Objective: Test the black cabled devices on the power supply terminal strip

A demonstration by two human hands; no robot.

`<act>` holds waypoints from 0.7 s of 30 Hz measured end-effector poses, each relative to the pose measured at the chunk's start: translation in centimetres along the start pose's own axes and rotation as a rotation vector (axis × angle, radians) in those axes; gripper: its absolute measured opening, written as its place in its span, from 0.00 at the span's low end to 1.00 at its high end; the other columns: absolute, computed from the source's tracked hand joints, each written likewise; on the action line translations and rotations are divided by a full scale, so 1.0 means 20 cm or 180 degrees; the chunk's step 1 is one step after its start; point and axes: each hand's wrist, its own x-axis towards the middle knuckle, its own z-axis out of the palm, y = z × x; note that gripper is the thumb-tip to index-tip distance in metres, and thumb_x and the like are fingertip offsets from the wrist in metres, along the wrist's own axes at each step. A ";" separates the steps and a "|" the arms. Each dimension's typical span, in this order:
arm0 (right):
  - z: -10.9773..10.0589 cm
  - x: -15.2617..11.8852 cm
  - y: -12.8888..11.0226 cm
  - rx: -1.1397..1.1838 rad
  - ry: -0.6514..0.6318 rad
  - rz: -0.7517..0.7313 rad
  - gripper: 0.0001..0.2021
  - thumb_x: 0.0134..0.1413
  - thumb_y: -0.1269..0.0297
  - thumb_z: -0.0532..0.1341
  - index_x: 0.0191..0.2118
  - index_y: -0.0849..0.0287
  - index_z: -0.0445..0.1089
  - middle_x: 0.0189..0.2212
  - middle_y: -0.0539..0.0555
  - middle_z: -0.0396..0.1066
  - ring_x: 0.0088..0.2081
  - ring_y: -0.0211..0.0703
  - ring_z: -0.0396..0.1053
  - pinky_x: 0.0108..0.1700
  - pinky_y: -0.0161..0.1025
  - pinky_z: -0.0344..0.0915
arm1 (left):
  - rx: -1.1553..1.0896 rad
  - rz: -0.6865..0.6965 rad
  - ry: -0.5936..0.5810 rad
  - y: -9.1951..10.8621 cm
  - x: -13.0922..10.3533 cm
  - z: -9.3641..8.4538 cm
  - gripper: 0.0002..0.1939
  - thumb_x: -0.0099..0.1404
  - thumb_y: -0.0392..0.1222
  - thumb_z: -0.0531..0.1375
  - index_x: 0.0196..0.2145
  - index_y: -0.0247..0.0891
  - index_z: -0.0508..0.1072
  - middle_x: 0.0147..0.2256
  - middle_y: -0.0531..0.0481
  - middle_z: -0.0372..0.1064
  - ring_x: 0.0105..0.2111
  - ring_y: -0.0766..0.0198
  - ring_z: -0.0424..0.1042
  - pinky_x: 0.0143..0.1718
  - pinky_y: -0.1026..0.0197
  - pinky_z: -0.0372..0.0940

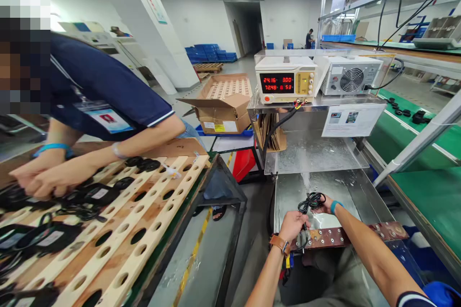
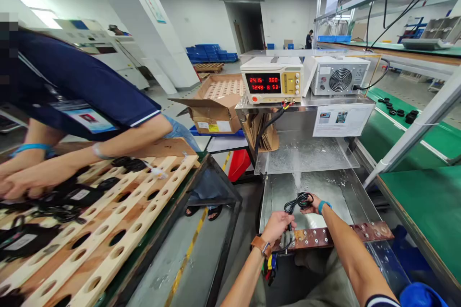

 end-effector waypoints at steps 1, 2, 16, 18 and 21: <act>0.00 0.01 0.00 0.0023 0.0001 0.0040 0.16 0.45 0.63 0.66 0.42 0.60 0.66 0.28 0.54 0.70 0.29 0.54 0.73 0.37 0.47 0.74 | -0.0020 0.0016 -0.0022 -0.01 0.00 0.00 0.17 0.56 0.52 0.65 0.28 0.33 0.73 0.27 0.45 0.76 0.24 0.65 0.71 0.27 0.64 0.62; 0.00 0.02 0.01 0.0046 0.0004 0.0069 0.16 0.45 0.63 0.65 0.42 0.60 0.66 0.28 0.54 0.70 0.30 0.54 0.73 0.37 0.47 0.74 | -0.0029 0.0041 -0.0039 -0.01 0.01 0.00 0.17 0.56 0.53 0.65 0.28 0.33 0.73 0.26 0.45 0.76 0.23 0.65 0.71 0.27 0.64 0.62; 0.09 -0.12 -0.05 0.0139 -0.0097 -0.0038 0.13 0.46 0.64 0.67 0.39 0.61 0.68 0.28 0.55 0.69 0.31 0.52 0.72 0.38 0.50 0.75 | 0.0006 0.0104 0.0052 -0.03 0.02 0.00 0.17 0.55 0.52 0.65 0.26 0.34 0.71 0.23 0.45 0.75 0.21 0.65 0.70 0.25 0.65 0.61; 0.10 -0.12 -0.06 0.0171 -0.0070 -0.0030 0.12 0.45 0.68 0.67 0.37 0.61 0.68 0.26 0.54 0.68 0.30 0.51 0.71 0.38 0.49 0.75 | 0.0035 0.0063 0.0251 -0.02 0.02 0.02 0.16 0.55 0.52 0.65 0.24 0.34 0.70 0.21 0.45 0.73 0.20 0.64 0.70 0.24 0.64 0.62; 0.11 -0.12 -0.06 0.0234 0.0039 -0.0078 0.09 0.48 0.70 0.68 0.33 0.61 0.67 0.23 0.53 0.65 0.27 0.50 0.69 0.37 0.49 0.74 | 0.0033 0.0141 0.0625 0.01 0.05 0.05 0.16 0.56 0.52 0.64 0.25 0.35 0.70 0.23 0.45 0.73 0.22 0.63 0.71 0.26 0.63 0.64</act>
